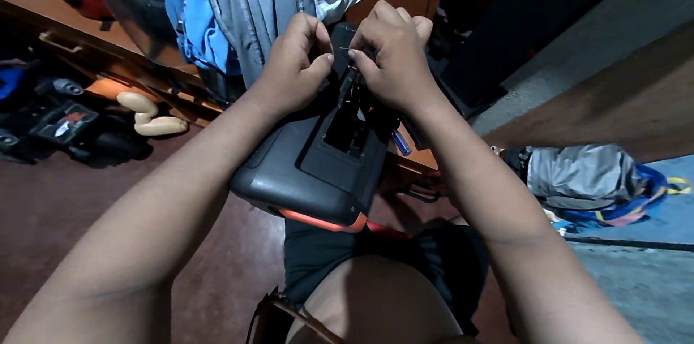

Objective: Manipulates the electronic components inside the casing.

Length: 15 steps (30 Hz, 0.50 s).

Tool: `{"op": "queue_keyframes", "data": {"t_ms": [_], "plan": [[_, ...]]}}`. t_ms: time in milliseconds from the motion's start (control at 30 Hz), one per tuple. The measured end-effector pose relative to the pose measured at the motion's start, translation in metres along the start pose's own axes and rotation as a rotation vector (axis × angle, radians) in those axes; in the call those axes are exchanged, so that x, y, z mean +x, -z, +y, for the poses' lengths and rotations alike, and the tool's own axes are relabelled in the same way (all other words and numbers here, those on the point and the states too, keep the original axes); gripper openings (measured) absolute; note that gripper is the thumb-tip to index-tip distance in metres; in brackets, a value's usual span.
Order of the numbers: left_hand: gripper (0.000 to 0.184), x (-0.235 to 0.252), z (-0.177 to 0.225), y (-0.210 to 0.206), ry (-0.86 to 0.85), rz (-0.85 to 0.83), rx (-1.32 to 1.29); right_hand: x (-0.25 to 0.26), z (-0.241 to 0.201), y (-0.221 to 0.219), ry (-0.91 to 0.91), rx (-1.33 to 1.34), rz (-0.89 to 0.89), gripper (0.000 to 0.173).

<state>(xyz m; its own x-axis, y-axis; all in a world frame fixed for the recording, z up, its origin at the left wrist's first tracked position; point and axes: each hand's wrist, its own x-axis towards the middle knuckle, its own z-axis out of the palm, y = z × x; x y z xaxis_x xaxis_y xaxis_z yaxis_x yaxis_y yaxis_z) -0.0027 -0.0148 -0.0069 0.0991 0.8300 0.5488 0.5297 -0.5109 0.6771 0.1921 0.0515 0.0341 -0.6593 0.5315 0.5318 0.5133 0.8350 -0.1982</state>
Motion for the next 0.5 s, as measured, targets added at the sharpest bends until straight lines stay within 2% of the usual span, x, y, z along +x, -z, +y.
{"op": "queue_keyframes", "data": {"t_ms": [233,367,500], "plan": [[0.023,0.0013,0.0081,0.0000,0.068,-0.015,0.146,-0.0012,-0.0003,0.0003,0.005,0.007,-0.004,0.015],[0.023,0.0009,0.0082,-0.0001,-0.003,-0.004,0.192,-0.0021,-0.0015,0.0001,0.002,0.021,-0.016,0.016],[0.016,-0.0008,0.0055,0.0001,-0.067,0.032,0.109,-0.0025,-0.0023,-0.0007,0.013,0.029,-0.021,0.017]]}}
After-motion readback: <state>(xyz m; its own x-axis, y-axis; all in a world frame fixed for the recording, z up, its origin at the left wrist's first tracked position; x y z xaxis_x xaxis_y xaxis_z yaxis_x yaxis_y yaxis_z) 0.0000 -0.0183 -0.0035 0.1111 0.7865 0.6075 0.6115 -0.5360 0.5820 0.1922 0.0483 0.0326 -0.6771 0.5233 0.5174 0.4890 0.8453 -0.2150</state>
